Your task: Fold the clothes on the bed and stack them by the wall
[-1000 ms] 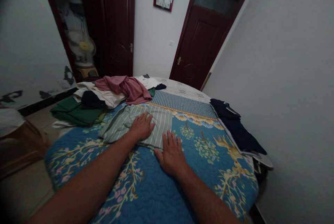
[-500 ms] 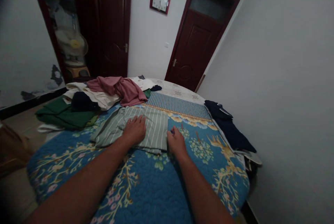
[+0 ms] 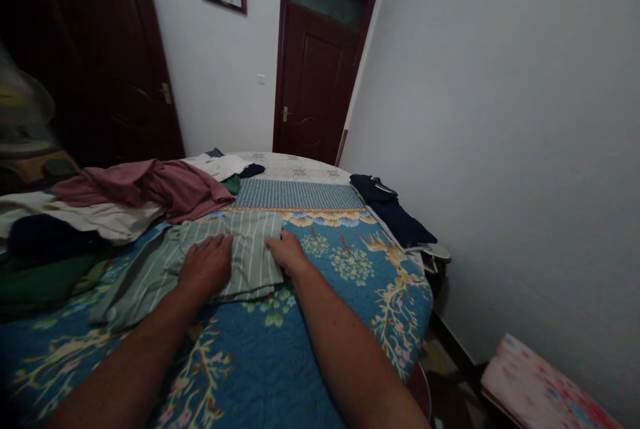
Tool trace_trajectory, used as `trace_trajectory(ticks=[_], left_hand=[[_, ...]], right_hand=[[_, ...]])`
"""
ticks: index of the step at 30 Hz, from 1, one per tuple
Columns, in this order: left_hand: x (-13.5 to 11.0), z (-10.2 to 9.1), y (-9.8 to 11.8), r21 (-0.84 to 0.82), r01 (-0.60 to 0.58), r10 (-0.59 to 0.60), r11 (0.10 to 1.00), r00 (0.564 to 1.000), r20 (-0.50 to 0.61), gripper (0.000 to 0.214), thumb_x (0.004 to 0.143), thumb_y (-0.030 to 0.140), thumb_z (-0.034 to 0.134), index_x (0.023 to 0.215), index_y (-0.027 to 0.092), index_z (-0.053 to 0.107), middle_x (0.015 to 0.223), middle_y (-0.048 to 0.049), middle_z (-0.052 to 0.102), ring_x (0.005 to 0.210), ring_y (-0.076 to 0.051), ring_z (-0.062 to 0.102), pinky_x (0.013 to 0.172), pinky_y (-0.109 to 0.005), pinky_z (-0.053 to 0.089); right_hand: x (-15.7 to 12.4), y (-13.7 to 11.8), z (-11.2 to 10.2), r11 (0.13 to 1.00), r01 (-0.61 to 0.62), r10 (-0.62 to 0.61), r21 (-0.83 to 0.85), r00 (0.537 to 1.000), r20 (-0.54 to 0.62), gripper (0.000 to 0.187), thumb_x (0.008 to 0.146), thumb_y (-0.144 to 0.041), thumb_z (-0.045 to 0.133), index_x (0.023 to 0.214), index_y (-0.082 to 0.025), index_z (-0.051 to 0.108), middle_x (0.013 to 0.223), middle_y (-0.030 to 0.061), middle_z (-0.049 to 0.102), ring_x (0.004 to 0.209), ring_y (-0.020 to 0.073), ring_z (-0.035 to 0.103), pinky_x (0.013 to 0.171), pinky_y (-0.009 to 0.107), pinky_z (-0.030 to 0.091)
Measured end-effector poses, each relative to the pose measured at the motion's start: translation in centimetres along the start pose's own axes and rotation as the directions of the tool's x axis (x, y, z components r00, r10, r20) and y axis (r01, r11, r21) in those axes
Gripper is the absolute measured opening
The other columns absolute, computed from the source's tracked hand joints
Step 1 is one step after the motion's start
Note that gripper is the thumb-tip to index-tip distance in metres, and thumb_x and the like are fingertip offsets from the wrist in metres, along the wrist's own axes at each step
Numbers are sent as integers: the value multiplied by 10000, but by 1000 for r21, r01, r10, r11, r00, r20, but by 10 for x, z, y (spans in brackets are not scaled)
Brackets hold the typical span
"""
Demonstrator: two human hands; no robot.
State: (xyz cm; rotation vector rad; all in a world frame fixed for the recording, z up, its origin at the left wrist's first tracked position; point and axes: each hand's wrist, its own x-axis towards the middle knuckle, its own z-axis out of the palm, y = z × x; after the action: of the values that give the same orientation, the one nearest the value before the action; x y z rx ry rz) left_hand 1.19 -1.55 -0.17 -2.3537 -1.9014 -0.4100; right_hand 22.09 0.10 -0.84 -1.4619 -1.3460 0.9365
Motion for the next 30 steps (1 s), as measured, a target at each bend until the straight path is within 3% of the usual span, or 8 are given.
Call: trace_trajectory(ticks=[6, 12, 14, 17, 19, 21, 25, 30], left_hand=[[-3, -8, 5, -16, -58, 58, 998, 998, 3, 536, 1000, 136, 422, 1473, 146, 674, 1522, -220, 656, 1471, -384, 555, 1237, -593, 408], [-8, -25, 29, -188, -256, 236, 948, 964, -119, 429, 1016, 193, 502, 1383, 210, 723, 1418, -124, 740, 1471, -292, 567, 1314, -469, 361], [-8, -31, 31, -253, -240, 185, 937, 958, -221, 438, 1028, 201, 495, 1415, 217, 702, 1461, -113, 721, 1440, -270, 593, 1293, -445, 394], [-6, -34, 22, -329, -33, -66, 944, 957, -284, 456, 1053, 235, 471, 1467, 193, 660, 1491, -137, 703, 1397, -281, 629, 1235, -433, 446], [-1, -30, 12, -363, 149, -234, 920, 951, -200, 481, 1067, 304, 477, 1502, 166, 627, 1453, -162, 726, 1345, -296, 671, 1168, -417, 490], [4, -22, 2, -377, 263, -302, 888, 952, -47, 500, 1062, 393, 514, 1481, 152, 645, 1383, -177, 764, 1295, -300, 710, 1088, -376, 522], [11, -10, -5, -445, 292, -237, 846, 956, 175, 356, 984, 397, 635, 1210, 171, 789, 1272, -163, 814, 1209, -292, 752, 962, -309, 532], [13, -9, -4, -503, 303, -226, 809, 951, 210, 189, 936, 301, 647, 983, 183, 787, 1056, -118, 836, 1015, -273, 774, 827, -305, 529]], right_hand=[[0, -1, -18, 999, -46, 46, 16, 999, -6, 187, 812, -331, 678, 923, -192, 736, 856, 6, 784, 850, 219, 712, 765, 298, 554], [2, 11, -88, 997, -74, 75, 37, 997, -32, 289, 766, -384, 708, 956, -177, 776, 894, 73, 811, 790, 243, 744, 754, 339, 575], [0, 18, -118, 994, -106, 107, 20, 992, -60, 284, 758, -376, 716, 950, -176, 773, 898, 85, 814, 785, 248, 750, 739, 338, 575], [-4, 27, -155, 989, -145, 148, 36, 987, -67, 290, 762, -359, 725, 985, -180, 778, 926, 98, 825, 811, 259, 762, 729, 340, 577], [-7, 29, -170, 985, -166, 168, 42, 984, -66, 276, 766, -345, 732, 985, -184, 779, 920, 104, 826, 806, 260, 763, 716, 339, 576], [-9, 29, -175, 984, -175, 177, 35, 982, -69, 259, 767, -336, 733, 973, -186, 778, 914, 108, 826, 802, 259, 763, 708, 335, 574], [-10, 25, -174, 980, -199, 196, -15, 976, -96, 237, 767, -354, 722, 941, -200, 766, 905, 114, 820, 814, 270, 765, 695, 340, 572], [-8, 5, -173, 975, -202, 191, -98, 975, -110, 220, 746, -394, 716, 871, -215, 743, 848, 104, 798, 755, 266, 738, 657, 340, 548]])
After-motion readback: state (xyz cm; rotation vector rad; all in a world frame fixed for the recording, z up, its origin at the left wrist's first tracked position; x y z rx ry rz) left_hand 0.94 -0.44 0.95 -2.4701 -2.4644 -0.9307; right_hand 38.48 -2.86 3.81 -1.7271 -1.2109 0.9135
